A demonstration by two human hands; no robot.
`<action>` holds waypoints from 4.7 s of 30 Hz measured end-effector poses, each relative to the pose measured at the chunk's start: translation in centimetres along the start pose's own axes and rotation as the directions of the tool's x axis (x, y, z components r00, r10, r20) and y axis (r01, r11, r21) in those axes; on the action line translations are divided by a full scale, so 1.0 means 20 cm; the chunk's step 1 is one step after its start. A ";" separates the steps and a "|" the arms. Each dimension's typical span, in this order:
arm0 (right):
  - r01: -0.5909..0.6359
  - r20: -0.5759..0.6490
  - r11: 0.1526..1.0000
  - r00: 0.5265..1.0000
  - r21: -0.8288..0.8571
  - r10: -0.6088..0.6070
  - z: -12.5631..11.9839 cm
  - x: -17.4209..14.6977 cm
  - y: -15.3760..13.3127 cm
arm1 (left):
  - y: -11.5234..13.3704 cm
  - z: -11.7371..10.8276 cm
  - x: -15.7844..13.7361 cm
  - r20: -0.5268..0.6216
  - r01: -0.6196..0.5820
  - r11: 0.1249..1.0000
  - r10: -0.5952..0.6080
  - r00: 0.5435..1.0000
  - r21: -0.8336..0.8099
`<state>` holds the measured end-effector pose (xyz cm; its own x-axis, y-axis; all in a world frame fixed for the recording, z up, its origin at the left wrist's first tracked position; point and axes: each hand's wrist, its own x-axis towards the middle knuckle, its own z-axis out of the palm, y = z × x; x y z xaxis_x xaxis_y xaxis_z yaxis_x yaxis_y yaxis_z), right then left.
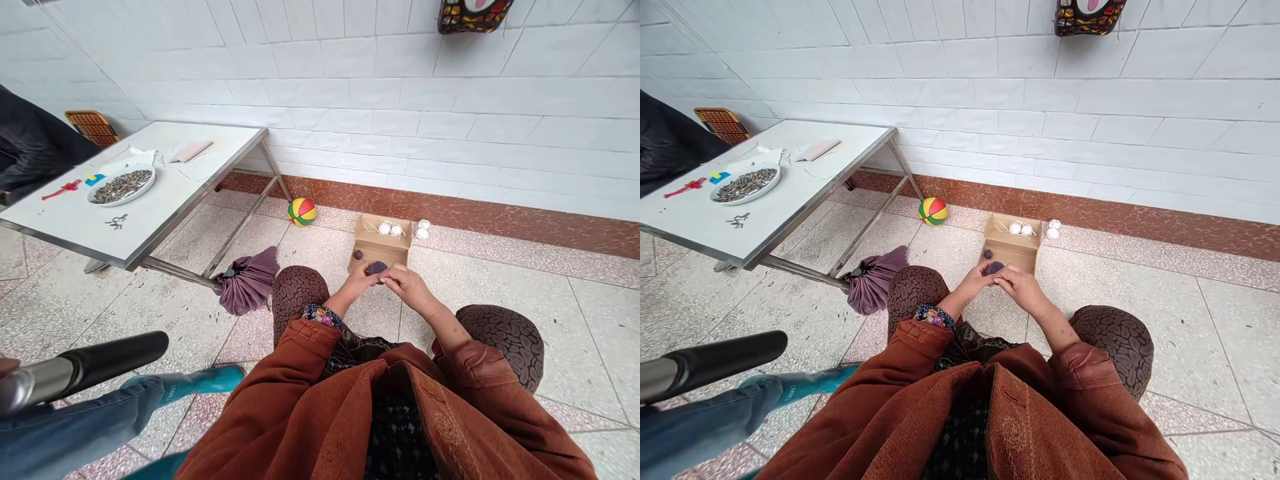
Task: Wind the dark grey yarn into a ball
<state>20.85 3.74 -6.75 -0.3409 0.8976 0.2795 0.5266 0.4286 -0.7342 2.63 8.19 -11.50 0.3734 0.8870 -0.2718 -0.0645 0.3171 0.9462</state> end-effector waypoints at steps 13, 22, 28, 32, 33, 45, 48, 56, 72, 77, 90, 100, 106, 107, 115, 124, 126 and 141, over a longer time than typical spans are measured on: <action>0.029 -0.236 1.000 0.971 -0.007 -0.030 -0.06 0.20 0.20 | 0.13 0.03 -0.10 0.343 0.038 0.973 0.044 0.938 -0.230; 0.008 -0.299 1.000 0.954 0.023 0.000 0.05 0.20 0.22 | 0.42 -0.03 0.00 0.297 0.063 0.862 0.105 0.949 -0.504; 0.020 -0.212 1.000 0.977 -0.010 -0.021 0.06 0.17 0.22 | 0.47 -0.15 0.14 0.213 0.010 0.888 0.099 0.972 -0.460; 0.081 -0.164 0.993 0.982 -0.083 -0.094 0.04 0.15 0.19 | 0.40 -0.16 0.17 0.107 -0.033 0.924 0.080 0.991 -0.380; 0.104 -0.143 0.988 0.982 -0.113 -0.120 0.03 0.15 0.17 | 0.38 -0.16 0.17 0.099 -0.040 0.934 0.080 0.992 -0.355; 0.322 -0.009 0.882 0.938 -0.343 -0.346 -0.14 0.38 0.08 | 0.35 -0.14 0.15 0.091 -0.077 0.996 0.080 0.993 -0.032; 0.289 -0.041 0.907 0.948 -0.307 -0.316 -0.16 0.44 0.14 | 0.34 -0.13 0.14 0.143 -0.064 0.997 0.069 0.987 -0.037; 0.052 -0.170 0.999 0.984 -0.001 -0.051 -0.12 0.47 0.29 | 0.36 -0.09 0.13 0.316 0.071 0.963 0.015 0.949 -0.260; 0.186 0.085 0.982 0.980 -0.031 -0.182 -0.11 0.25 0.13 | 0.35 -0.06 0.20 -0.031 -0.121 0.984 0.117 0.993 -0.135; 0.135 -0.008 0.991 0.991 0.010 -0.135 -0.16 0.29 0.12 | 0.33 -0.06 0.18 0.068 -0.122 0.992 0.120 0.990 0.027; -0.105 -0.261 0.993 0.959 0.046 0.113 -0.12 0.38 0.30 | 0.37 -0.04 0.14 0.293 -0.008 0.993 0.044 0.955 -0.121; 0.027 0.022 1.000 0.999 0.016 -0.028 -0.07 0.26 0.22 | 0.36 -0.05 0.17 0.062 -0.076 0.952 0.098 0.993 -0.296; 0.067 0.052 0.994 0.996 0.091 -0.072 -0.18 0.26 0.14 | 0.33 -0.06 0.19 0.070 -0.197 0.980 0.195 0.978 0.035; 0.067 0.033 0.993 0.997 0.097 -0.070 -0.18 0.27 0.14 | 0.33 -0.06 0.19 0.124 -0.195 0.979 0.188 0.974 0.054; 0.004 -0.152 0.998 0.988 0.059 0.005 -0.16 0.32 0.22 | 0.32 -0.03 0.15 0.431 -0.052 0.995 0.008 0.902 0.090; -0.164 -0.215 0.986 0.962 0.031 0.167 -0.06 0.30 0.32 | 0.36 0.00 0.16 0.316 0.082 0.928 0.040 0.948 -0.363; -0.137 -0.168 0.991 0.977 -0.005 0.134 -0.04 0.29 0.32 | 0.37 0.00 0.16 0.257 0.065 0.901 0.053 0.965 -0.430; 0.083 -0.055 0.988 0.996 0.133 -0.076 -0.18 0.28 0.16 | 0.31 0.01 0.16 0.267 -0.068 0.983 0.020 0.963 0.170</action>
<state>23.37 10.44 -5.26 -0.3366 0.8668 0.3680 0.3882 0.4838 -0.7844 3.57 12.92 -6.55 0.6060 0.7710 -0.1959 0.0690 0.1944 0.9785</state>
